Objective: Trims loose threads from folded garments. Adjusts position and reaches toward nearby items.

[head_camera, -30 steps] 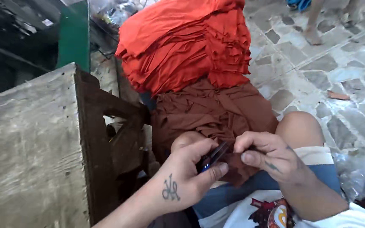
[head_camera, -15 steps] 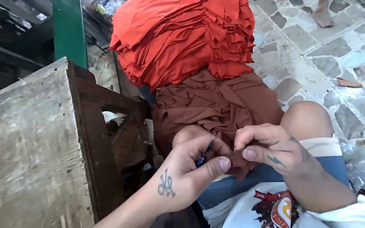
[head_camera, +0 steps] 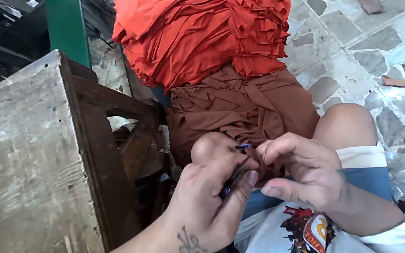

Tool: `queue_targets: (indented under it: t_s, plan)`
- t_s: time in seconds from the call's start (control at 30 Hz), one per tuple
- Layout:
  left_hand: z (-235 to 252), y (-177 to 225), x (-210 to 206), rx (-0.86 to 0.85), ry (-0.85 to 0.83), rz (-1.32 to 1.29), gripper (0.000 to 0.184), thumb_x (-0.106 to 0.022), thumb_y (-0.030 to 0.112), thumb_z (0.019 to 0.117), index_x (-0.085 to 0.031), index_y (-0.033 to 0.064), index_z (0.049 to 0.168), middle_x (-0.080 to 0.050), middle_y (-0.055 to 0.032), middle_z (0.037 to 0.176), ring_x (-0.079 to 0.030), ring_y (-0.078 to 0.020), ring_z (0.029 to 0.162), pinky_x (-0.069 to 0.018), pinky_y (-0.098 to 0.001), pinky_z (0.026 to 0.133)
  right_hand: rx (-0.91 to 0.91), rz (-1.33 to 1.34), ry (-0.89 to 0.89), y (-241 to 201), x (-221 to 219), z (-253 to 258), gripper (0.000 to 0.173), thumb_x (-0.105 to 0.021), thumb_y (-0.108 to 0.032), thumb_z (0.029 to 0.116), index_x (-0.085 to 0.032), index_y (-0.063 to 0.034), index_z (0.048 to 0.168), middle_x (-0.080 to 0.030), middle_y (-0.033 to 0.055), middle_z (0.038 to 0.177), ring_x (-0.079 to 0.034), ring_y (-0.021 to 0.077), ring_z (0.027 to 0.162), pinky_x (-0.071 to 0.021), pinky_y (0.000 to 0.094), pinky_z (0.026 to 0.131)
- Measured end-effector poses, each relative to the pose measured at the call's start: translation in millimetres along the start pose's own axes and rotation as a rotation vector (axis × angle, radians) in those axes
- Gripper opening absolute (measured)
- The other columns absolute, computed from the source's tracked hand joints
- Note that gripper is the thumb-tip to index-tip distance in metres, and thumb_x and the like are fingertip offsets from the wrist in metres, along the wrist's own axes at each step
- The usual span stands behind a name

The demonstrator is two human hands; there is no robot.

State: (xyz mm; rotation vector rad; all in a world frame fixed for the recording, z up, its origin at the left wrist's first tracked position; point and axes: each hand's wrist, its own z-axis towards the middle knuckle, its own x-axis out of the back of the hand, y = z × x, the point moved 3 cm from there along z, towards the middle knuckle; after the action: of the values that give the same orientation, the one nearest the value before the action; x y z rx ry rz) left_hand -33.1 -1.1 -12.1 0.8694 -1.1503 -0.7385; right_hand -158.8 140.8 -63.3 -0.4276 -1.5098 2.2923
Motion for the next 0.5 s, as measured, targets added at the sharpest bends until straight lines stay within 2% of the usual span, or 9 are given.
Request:
queue_targets:
  t_s: [0.07, 0.17, 0.3, 0.43, 0.47, 0.5]
  plan:
    - [0, 2, 0, -0.041, 0.023, 0.119, 0.023, -0.054, 0.018, 0.1044, -0.069, 0.0002, 0.103, -0.064, 0.0001, 0.077, -0.053, 0.0063, 0.068, -0.0420, -0.0079, 0.061, 0.001, 0.016, 0.004, 2, 0, 1, 0.027, -0.072, -0.027, 0.0972, -0.064, -0.0041, 0.107, -0.071, -0.0009, 0.098, -0.069, 0.0017, 0.094, -0.0594, 0.0190, 0.083]
    - [-1, 3, -2, -0.066, 0.036, 0.239, 0.023, -0.054, 0.020, 0.1045, -0.069, 0.0022, 0.103, -0.066, -0.0010, 0.077, -0.055, 0.0037, 0.068, -0.0426, -0.0101, 0.061, 0.001, -0.048, -0.003, 2, 2, 2, 0.022, -0.060, -0.022, 0.1047, -0.064, -0.0012, 0.105, -0.070, -0.0003, 0.094, -0.067, -0.0016, 0.090, -0.0572, 0.0149, 0.080]
    - [1, -2, 1, -0.011, 0.009, 0.142, 0.024, -0.052, 0.020, 0.1050, -0.069, 0.0030, 0.103, -0.063, 0.0029, 0.080, -0.053, 0.0070, 0.070, -0.0425, -0.0074, 0.063, 0.017, -0.102, -0.013, 3, 6, 2, 0.021, -0.053, -0.021, 0.1080, -0.063, -0.0030, 0.102, -0.067, -0.0006, 0.092, -0.064, -0.0018, 0.090, -0.0545, 0.0149, 0.082]
    - [3, -9, 5, 0.055, -0.033, 0.105, 0.024, -0.050, 0.027, 0.1061, -0.067, 0.0112, 0.099, -0.059, 0.0051, 0.097, -0.055, 0.0033, 0.087, -0.0464, -0.0121, 0.075, 0.024, 0.112, -0.023, 7, 10, 5, 0.020, -0.055, -0.024, 0.1070, -0.063, -0.0081, 0.097, -0.064, -0.0019, 0.096, -0.063, 0.0022, 0.094, -0.0537, 0.0180, 0.083]
    - [4, -9, 4, 0.060, -0.064, 0.080, 0.025, -0.049, 0.027, 0.1069, -0.066, 0.0110, 0.100, -0.060, 0.0045, 0.099, -0.056, 0.0029, 0.089, -0.0471, -0.0128, 0.076, 0.013, 0.199, -0.016, 9, 9, 5, 0.019, -0.056, -0.023, 0.1064, -0.064, -0.0087, 0.098, -0.064, -0.0026, 0.096, -0.063, 0.0023, 0.094, -0.0539, 0.0181, 0.082]
    - [4, -9, 3, 0.055, -0.093, 0.042, 0.025, -0.048, 0.027, 0.1079, -0.064, 0.0096, 0.100, -0.061, 0.0042, 0.094, -0.056, 0.0035, 0.083, -0.0468, -0.0127, 0.073, -0.003, 0.293, -0.004, 9, 8, 4, 0.017, -0.057, -0.022, 0.1057, -0.065, -0.0090, 0.099, -0.066, -0.0027, 0.097, -0.064, 0.0029, 0.094, -0.0542, 0.0189, 0.083]
